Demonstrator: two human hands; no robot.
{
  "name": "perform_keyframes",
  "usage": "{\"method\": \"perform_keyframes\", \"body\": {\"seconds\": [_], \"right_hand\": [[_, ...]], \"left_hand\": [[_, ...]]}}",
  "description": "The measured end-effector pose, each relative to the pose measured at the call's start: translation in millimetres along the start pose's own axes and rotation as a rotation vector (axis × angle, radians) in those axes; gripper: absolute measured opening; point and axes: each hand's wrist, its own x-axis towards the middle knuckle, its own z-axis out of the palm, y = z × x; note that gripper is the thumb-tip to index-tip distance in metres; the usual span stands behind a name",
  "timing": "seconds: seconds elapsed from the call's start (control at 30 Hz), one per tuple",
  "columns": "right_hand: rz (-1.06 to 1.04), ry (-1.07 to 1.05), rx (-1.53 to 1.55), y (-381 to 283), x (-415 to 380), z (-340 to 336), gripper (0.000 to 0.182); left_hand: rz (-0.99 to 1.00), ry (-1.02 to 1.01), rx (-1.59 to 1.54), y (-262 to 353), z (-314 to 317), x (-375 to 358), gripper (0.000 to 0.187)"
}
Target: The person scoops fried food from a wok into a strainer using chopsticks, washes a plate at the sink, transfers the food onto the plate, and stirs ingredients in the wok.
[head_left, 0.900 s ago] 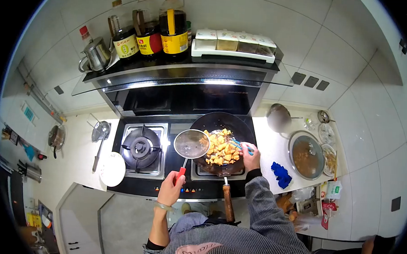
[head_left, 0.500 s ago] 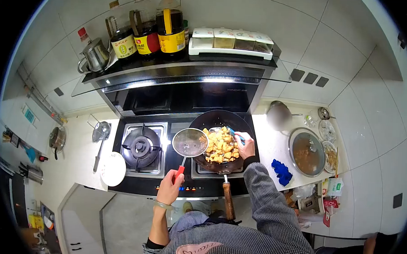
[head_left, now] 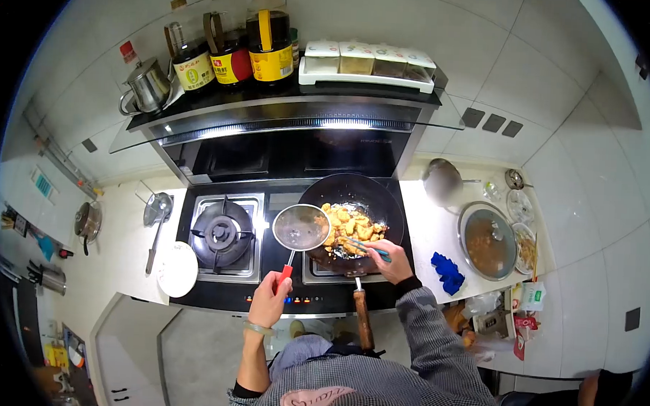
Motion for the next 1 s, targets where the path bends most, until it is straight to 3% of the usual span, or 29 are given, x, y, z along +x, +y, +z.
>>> {"method": "perform_keyframes", "body": {"seconds": [0.13,0.2,0.33,0.4,0.47,0.6,0.67,0.73,0.83,0.9,1.0], "right_hand": [[0.31,0.28,0.149,-24.3,-15.2,-28.1,0.014],[0.288,0.341,-0.163,1.2,-29.2,-24.4,0.014],[0.266,0.342,-0.009,-15.0,-37.2,-18.0,0.021],[0.312,0.399,0.212,-38.7,-40.7,-21.0,0.026],[0.36,0.342,0.396,-49.6,-47.7,-10.4,0.024],[0.383,0.17,0.399,-69.9,-52.8,4.6,0.028],[0.41,0.151,0.485,-72.4,-54.0,5.6,0.029],[0.319,0.176,0.33,-70.4,-54.8,2.0,0.028],[0.409,0.145,0.465,-62.2,-56.7,-8.4,0.028],[0.477,0.102,0.612,-60.2,-56.2,-14.3,0.026],[0.445,0.096,0.568,-53.4,-58.2,-15.4,0.025]], "left_hand": [[-0.009,-0.016,0.016,0.8,0.8,-4.1,0.019],[-0.027,-0.016,0.019,2.4,6.0,-4.3,0.019],[-0.036,-0.029,-0.09,-1.0,19.9,-1.4,0.017],[-0.048,-0.037,-0.185,-6.6,35.0,-2.5,0.016],[0.032,-0.003,-0.179,-9.2,65.9,1.4,0.022],[0.233,0.158,-0.151,1.5,140.6,10.5,0.025],[0.16,0.191,-0.179,4.2,172.5,12.8,0.025],[0.15,0.264,-0.141,9.5,192.4,15.0,0.026],[0.066,0.279,-0.209,12.7,206.6,17.5,0.027],[0.003,0.235,-0.234,14.5,210.8,16.7,0.028],[0.001,0.177,-0.265,15.2,208.5,16.6,0.028]]}}
